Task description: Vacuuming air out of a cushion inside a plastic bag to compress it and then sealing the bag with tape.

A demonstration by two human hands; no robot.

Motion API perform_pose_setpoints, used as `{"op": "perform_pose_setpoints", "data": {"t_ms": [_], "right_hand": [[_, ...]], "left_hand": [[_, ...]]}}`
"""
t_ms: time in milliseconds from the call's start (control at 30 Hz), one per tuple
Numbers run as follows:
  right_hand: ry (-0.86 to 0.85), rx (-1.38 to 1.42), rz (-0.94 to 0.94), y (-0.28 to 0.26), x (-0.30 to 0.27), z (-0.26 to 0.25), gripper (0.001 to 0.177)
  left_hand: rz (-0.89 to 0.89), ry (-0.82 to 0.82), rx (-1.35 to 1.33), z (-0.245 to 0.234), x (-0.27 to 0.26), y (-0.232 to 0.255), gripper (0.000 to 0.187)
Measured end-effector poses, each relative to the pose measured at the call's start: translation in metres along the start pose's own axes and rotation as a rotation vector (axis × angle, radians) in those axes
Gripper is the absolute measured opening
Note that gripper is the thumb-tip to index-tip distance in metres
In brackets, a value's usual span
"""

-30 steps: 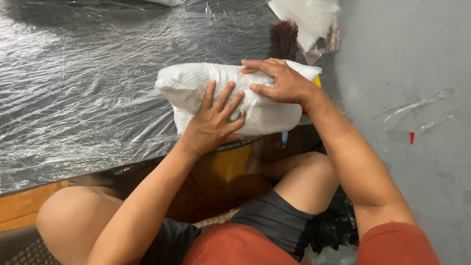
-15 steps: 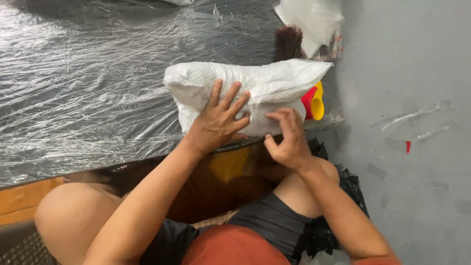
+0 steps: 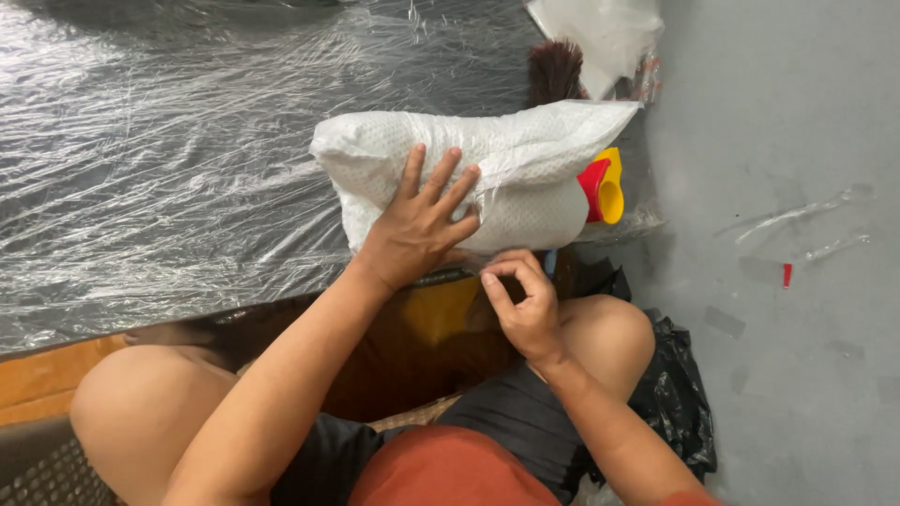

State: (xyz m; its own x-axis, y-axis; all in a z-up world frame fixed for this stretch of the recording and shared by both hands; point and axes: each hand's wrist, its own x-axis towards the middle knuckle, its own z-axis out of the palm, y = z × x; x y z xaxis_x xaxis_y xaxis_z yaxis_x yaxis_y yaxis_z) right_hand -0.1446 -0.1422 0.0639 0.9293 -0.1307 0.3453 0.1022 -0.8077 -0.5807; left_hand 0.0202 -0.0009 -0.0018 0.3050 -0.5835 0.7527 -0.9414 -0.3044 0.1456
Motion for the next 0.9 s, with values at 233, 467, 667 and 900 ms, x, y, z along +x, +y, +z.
{"op": "perform_pose_setpoints", "data": {"t_ms": [233,467,667,900], "right_hand": [[-0.108,0.564,0.310,0.001,-0.022,-0.002,0.018],[-0.105,0.785,0.370,0.016,-0.029,-0.003,0.020],[-0.136,0.610,0.210,0.026,-0.031,0.004,0.022],[-0.191,0.571,0.104,0.059,-0.036,0.015,0.022]], "left_hand": [[0.023,0.026,0.005,0.001,-0.001,0.001,0.052],[0.054,0.018,0.019,-0.005,-0.003,0.002,0.055],[0.058,-0.037,0.086,-0.004,-0.002,0.002,0.056],[0.027,-0.056,0.099,-0.002,-0.002,0.004,0.059]]}}
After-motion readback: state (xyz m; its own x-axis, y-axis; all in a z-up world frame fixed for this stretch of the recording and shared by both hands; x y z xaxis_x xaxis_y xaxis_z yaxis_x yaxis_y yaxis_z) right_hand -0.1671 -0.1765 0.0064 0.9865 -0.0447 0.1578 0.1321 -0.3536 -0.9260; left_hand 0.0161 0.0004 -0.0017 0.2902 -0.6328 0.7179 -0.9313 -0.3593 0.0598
